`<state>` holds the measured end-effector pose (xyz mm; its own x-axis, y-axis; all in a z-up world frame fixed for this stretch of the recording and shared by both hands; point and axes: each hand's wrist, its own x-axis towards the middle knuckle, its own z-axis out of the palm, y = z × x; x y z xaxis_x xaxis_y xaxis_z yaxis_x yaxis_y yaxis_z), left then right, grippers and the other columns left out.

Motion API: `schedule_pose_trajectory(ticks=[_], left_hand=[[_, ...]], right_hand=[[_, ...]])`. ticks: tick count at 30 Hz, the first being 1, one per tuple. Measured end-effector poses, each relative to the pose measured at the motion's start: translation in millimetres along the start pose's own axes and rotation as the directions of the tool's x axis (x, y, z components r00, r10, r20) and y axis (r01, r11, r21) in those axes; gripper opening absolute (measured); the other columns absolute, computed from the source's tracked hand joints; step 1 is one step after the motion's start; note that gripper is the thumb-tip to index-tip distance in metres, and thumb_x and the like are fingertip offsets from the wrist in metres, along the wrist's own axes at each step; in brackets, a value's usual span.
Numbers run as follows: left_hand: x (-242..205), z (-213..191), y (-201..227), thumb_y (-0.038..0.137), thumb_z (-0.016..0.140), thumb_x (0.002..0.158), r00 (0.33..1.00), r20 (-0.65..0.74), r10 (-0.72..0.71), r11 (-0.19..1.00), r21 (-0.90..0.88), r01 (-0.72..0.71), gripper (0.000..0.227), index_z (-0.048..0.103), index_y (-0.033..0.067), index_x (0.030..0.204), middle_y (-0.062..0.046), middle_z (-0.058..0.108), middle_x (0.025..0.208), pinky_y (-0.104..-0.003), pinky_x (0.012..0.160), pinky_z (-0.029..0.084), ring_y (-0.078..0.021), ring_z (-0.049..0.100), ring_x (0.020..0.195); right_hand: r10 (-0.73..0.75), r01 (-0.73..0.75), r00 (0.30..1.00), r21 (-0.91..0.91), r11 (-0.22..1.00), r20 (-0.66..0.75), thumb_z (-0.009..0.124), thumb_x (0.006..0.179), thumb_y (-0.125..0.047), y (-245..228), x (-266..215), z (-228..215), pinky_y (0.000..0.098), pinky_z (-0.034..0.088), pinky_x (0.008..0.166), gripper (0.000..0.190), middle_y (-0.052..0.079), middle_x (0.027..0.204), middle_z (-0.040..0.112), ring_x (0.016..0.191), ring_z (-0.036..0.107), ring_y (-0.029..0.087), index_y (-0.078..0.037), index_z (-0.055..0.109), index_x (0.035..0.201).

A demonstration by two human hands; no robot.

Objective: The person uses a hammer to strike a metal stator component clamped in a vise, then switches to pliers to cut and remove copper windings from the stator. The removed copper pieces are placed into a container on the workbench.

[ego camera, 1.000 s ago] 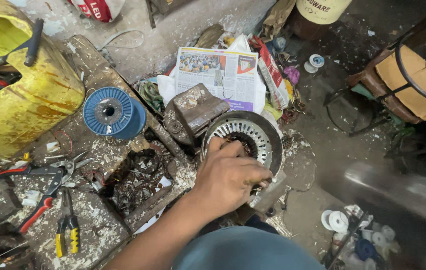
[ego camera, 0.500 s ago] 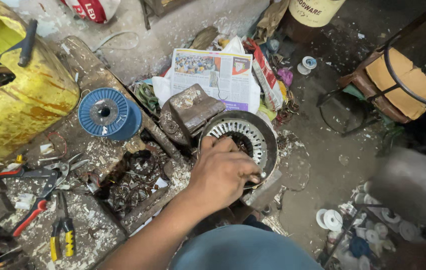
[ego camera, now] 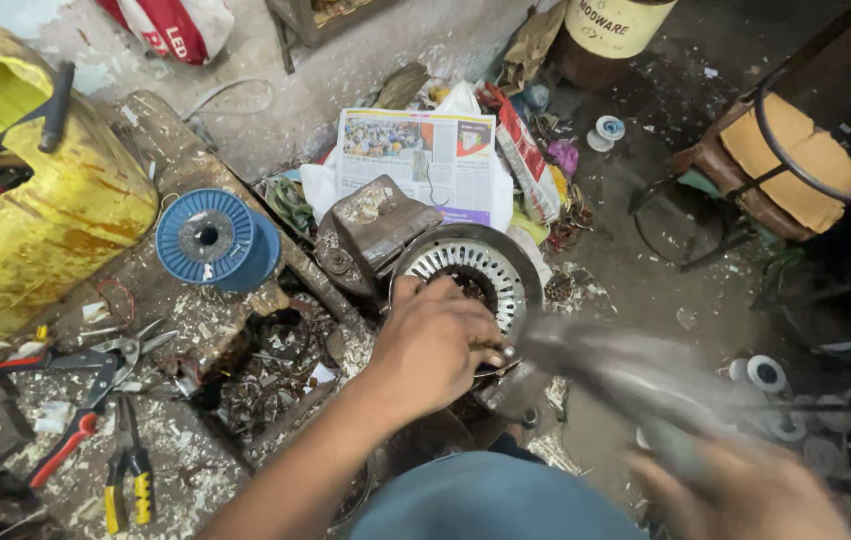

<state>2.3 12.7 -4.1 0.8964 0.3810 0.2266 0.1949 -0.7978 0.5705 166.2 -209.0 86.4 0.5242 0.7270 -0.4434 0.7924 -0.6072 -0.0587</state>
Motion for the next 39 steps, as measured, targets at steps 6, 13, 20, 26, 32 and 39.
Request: schedule_pose_trajectory(ticks=[6, 13, 20, 26, 32, 39], left_hand=[[-5.5, -12.5, 1.0, 0.013, 0.076, 0.08, 0.994, 0.075, 0.085, 0.996, -0.013, -0.084, 0.016, 0.082, 0.0184, 0.093, 0.004, 0.075, 0.098, -0.044, 0.093, 0.036, -0.0209, 0.058, 0.101], [-2.6, -1.9, 2.8, 0.015, 0.073, 0.086, 0.973, -0.155, 0.169, 0.981, -0.064, -0.181, 0.009, 0.076, 0.0091, 0.093, -0.005, 0.073, 0.093, -0.041, 0.085, 0.05, -0.0244, 0.067, 0.093], [-8.5, 9.6, 20.7, 0.006, 0.067, 0.082, 0.847, -0.323, 0.421, 0.907, 0.157, -0.391, 0.015, 0.066, 0.003, 0.096, -0.015, 0.071, 0.1, -0.044, 0.087, 0.052, -0.0311, 0.066, 0.095], [-10.6, 15.0, 24.7, 0.012, 0.064, 0.088, 0.933, -0.35, 0.087, 0.996, 0.012, -0.089, 0.011, 0.069, 0.005, 0.095, -0.012, 0.071, 0.095, -0.045, 0.079, 0.049, -0.0316, 0.065, 0.09], [-9.4, -3.3, 38.0, 0.01, 0.053, 0.099, 0.853, -0.499, 0.154, 0.956, -0.144, -0.257, 0.016, 0.066, 0.0081, 0.09, -0.009, 0.073, 0.092, -0.043, 0.08, 0.051, -0.0286, 0.068, 0.084], [-19.4, -69.8, 38.0, 0.03, 0.057, 0.097, 0.874, -0.3, -0.383, 0.799, -0.582, 0.15, 0.027, 0.066, 0.0079, 0.109, 0.0, 0.07, 0.094, -0.039, 0.069, 0.058, -0.0156, 0.07, 0.076]], right_hand=[[0.109, -0.096, 0.992, 0.192, 0.977, -0.059, 0.076, 0.088, -0.041, 39.6, 3.1, 15.0, 0.0299, 0.059, 0.066, 0.035, 0.0, 0.071, 0.071, 0.066, 0.071, 0.014, -0.017, 0.078, 0.114], [0.147, 0.137, 0.916, 0.636, 0.759, -0.373, 0.075, 0.093, -0.029, 76.4, -9.5, 33.9, 0.0326, 0.055, 0.045, 0.029, 0.008, 0.068, 0.067, 0.055, 0.063, 0.017, -0.003, 0.075, 0.107], [0.366, -0.293, 0.93, 0.558, 0.776, -0.02, 0.072, 0.09, -0.033, 59.9, -2.8, 25.3, 0.0358, 0.051, 0.047, 0.031, 0.011, 0.065, 0.061, 0.052, 0.061, 0.019, -0.007, 0.076, 0.106], [0.387, -0.353, 0.922, 0.468, 0.81, 0.026, 0.072, 0.089, -0.037, 54.8, -2.4, 20.8, 0.034, 0.054, 0.05, 0.033, 0.01, 0.066, 0.064, 0.056, 0.063, 0.019, -0.008, 0.078, 0.102], [0.298, -0.25, 0.953, 0.436, 0.865, -0.046, 0.076, 0.085, -0.04, 50.6, 2.0, 25.1, 0.0315, 0.057, 0.052, 0.035, 0.005, 0.069, 0.066, 0.06, 0.065, 0.015, -0.011, 0.082, 0.104], [0.308, -0.251, 0.949, 0.421, 0.872, -0.072, 0.075, 0.084, -0.041, 59.8, -1.1, 34.3, 0.0338, 0.057, 0.058, 0.037, 0.007, 0.071, 0.069, 0.065, 0.067, 0.017, -0.012, 0.081, 0.106]])
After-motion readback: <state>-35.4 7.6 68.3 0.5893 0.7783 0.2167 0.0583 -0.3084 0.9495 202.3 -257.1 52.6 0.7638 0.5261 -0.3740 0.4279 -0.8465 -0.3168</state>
